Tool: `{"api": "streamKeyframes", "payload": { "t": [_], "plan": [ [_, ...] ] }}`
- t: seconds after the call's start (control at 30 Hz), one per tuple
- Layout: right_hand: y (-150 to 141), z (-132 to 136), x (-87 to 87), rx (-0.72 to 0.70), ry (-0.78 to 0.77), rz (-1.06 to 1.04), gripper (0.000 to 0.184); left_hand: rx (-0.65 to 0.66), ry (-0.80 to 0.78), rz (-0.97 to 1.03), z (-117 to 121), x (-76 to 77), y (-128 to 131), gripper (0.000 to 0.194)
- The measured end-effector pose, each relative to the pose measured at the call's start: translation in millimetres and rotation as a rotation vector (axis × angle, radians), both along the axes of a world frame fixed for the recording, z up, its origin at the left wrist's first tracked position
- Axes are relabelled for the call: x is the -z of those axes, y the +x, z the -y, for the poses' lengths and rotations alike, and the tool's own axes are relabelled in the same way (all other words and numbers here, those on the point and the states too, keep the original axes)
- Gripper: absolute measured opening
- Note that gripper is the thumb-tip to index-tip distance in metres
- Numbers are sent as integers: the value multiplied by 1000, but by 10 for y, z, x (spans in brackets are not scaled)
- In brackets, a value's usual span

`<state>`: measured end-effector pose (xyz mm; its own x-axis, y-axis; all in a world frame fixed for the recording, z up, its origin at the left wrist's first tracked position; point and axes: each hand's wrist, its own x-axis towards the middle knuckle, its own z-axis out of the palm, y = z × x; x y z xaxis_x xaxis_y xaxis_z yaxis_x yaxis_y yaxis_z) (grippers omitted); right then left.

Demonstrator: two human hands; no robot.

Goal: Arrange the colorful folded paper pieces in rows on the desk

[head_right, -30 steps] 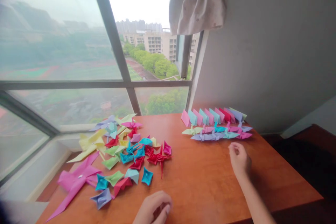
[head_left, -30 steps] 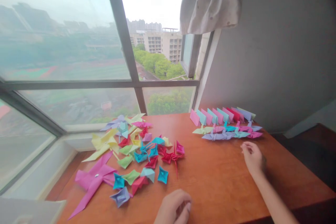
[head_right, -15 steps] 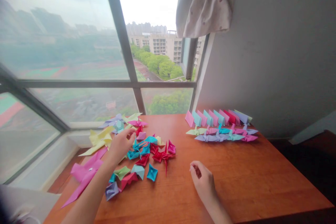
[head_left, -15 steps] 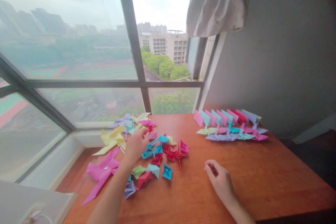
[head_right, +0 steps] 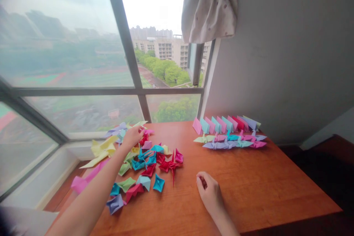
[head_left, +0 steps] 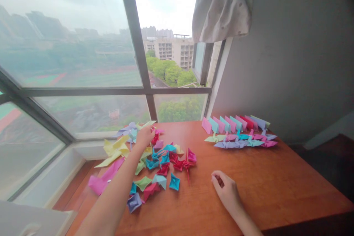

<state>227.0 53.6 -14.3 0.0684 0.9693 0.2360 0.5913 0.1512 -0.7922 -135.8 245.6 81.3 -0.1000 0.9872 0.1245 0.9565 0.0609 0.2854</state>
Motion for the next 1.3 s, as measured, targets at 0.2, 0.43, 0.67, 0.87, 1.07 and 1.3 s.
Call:
{"api": "streamKeyframes", "payload": {
  "t": [0.2,0.43,0.67,0.87,1.07,1.3],
  "plan": [
    [1,0,-6,-8,9,0,26,29,77,31,44,-64,26,21],
    [-6,-6,-55,18,-16,-87,26,199,283,145,474,-346,354,26],
    [-33,-20,-229,28,-190,-455,44,551,404,202,1441,-213,1128,19],
    [-216,178,-407,-35,-274,-923,49,727,399,186,2049,13,1583,19],
    [-266,353,-379,40,-317,-1029,60,720,358,250,2234,185,1688,18],
    [-298,393,-403,23,-349,-835,48,734,306,337,2322,233,1604,17]
  ]
}}
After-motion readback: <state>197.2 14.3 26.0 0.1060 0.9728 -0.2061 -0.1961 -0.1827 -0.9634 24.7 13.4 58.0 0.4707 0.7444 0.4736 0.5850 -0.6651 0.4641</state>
